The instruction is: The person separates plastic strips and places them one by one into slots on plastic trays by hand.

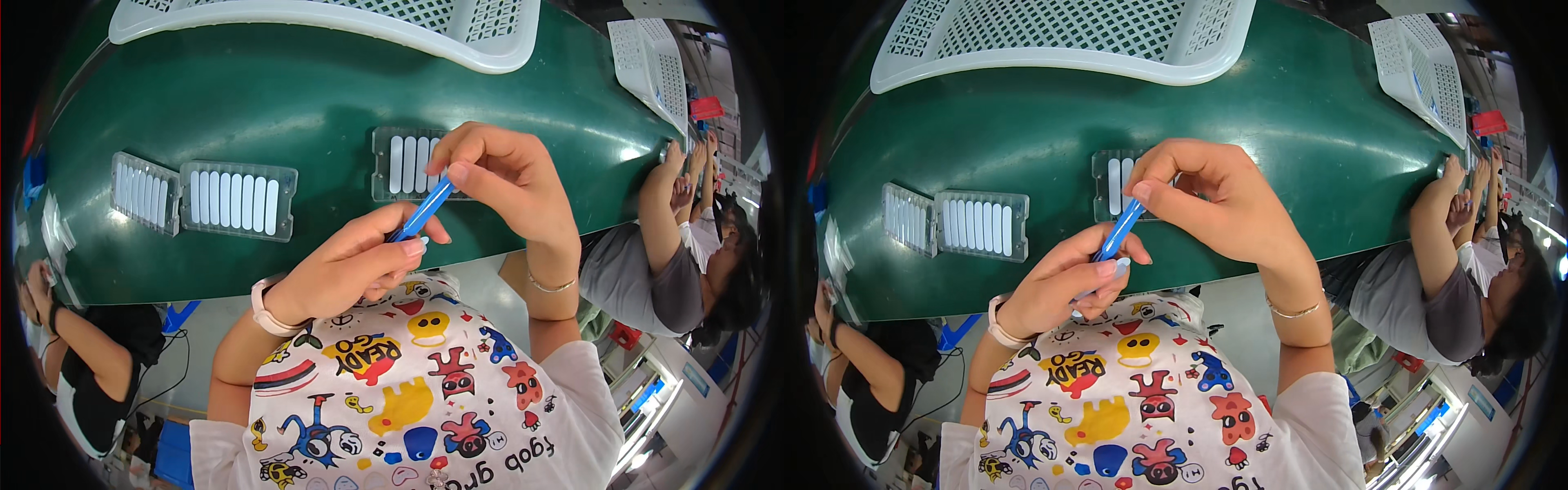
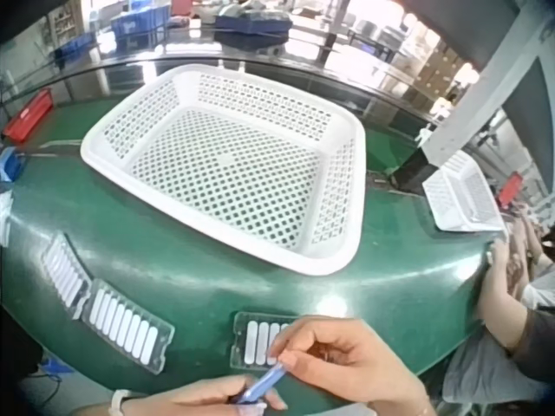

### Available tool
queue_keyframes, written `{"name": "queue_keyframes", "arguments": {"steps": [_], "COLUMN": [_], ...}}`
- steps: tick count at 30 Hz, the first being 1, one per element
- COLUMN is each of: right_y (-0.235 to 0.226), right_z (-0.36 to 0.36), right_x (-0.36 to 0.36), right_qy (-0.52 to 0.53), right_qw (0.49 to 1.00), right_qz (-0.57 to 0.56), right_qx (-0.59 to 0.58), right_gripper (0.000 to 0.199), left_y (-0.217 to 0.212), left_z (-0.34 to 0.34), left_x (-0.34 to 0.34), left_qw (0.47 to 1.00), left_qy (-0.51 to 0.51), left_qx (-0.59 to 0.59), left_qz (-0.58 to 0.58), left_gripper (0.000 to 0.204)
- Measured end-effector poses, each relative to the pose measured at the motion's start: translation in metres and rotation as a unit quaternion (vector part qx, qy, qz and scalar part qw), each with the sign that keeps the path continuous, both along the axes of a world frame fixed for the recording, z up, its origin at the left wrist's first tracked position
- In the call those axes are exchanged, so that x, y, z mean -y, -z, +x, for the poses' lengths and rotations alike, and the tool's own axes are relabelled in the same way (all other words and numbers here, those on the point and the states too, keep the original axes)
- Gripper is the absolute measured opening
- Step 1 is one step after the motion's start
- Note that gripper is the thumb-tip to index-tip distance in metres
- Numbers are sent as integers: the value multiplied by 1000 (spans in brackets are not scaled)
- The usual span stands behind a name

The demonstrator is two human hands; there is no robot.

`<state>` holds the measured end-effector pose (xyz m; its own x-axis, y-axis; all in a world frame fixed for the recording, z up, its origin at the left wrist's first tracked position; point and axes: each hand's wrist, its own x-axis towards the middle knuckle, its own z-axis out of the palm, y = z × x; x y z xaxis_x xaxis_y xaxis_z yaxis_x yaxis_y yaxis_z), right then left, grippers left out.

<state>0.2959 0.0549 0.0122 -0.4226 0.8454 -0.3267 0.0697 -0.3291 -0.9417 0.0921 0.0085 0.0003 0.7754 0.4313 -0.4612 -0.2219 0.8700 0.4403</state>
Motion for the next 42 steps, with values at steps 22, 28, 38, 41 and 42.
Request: {"name": "queue_keyframes", "arguments": {"steps": [22, 28, 38, 41, 42], "right_y": [24, 10, -3, -5, -2], "right_z": [47, 38, 40, 34, 32], "right_x": [2, -8, -12, -12, -13], "right_qy": [115, 50, -110, -132, -134], "right_qw": [938, 920, 900, 894, 898], "right_qz": [137, 154, 135, 143, 148], "right_qx": [297, 356, 400, 403, 392], "right_gripper": [13, 31, 43, 57, 57], "left_y": [4, -9, 2, 9, 11], "left_z": [20, 34, 23, 10, 2], "left_x": [-10, -9, -10, -15, -18], "left_qw": [543, 497, 523, 559, 577], "left_qy": [202, 267, 235, 195, 164], "left_qx": [-423, -470, -421, -413, -417], "left_qz": [697, 679, 703, 692, 683], "left_gripper": [59, 69, 66, 60, 58]}}
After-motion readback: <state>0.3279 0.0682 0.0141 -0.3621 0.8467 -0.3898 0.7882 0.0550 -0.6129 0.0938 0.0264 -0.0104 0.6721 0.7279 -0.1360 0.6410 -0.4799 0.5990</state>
